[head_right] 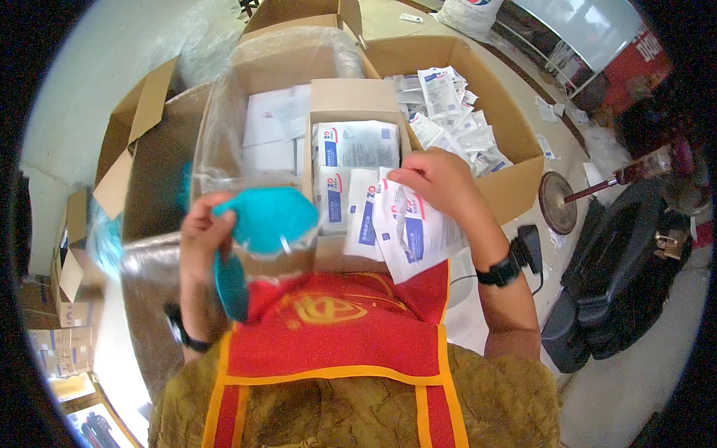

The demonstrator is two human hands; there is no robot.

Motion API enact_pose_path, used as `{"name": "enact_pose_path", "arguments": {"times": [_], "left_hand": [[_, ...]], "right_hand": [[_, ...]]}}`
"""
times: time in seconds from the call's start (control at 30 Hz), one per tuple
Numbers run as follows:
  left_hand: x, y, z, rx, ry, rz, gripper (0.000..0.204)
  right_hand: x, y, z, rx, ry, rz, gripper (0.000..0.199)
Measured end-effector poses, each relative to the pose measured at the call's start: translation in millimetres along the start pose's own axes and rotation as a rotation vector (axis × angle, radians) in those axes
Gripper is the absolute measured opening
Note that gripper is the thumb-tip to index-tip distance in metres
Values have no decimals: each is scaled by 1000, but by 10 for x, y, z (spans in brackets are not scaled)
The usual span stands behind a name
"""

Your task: The recorder is packing teal face masks into small cardboard boxes and placing them into larger cartons.

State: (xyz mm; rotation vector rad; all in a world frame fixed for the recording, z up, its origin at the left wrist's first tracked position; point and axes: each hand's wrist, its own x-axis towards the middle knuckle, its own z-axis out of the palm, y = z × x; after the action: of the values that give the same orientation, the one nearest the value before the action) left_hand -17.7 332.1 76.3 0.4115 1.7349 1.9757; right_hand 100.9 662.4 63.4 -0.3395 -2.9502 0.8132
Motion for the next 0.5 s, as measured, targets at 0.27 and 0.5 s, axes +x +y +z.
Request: {"name": "enact_pose_path", "arguments": {"times": [0.27, 0.5], "left_hand": [[163, -250, -45, 28, 260, 42, 38], [378, -438, 151, -115, 323, 100, 47]], "right_hand": [[720, 183, 979, -88, -11, -175, 30], [574, -6, 766, 98, -25, -234, 24]]}}
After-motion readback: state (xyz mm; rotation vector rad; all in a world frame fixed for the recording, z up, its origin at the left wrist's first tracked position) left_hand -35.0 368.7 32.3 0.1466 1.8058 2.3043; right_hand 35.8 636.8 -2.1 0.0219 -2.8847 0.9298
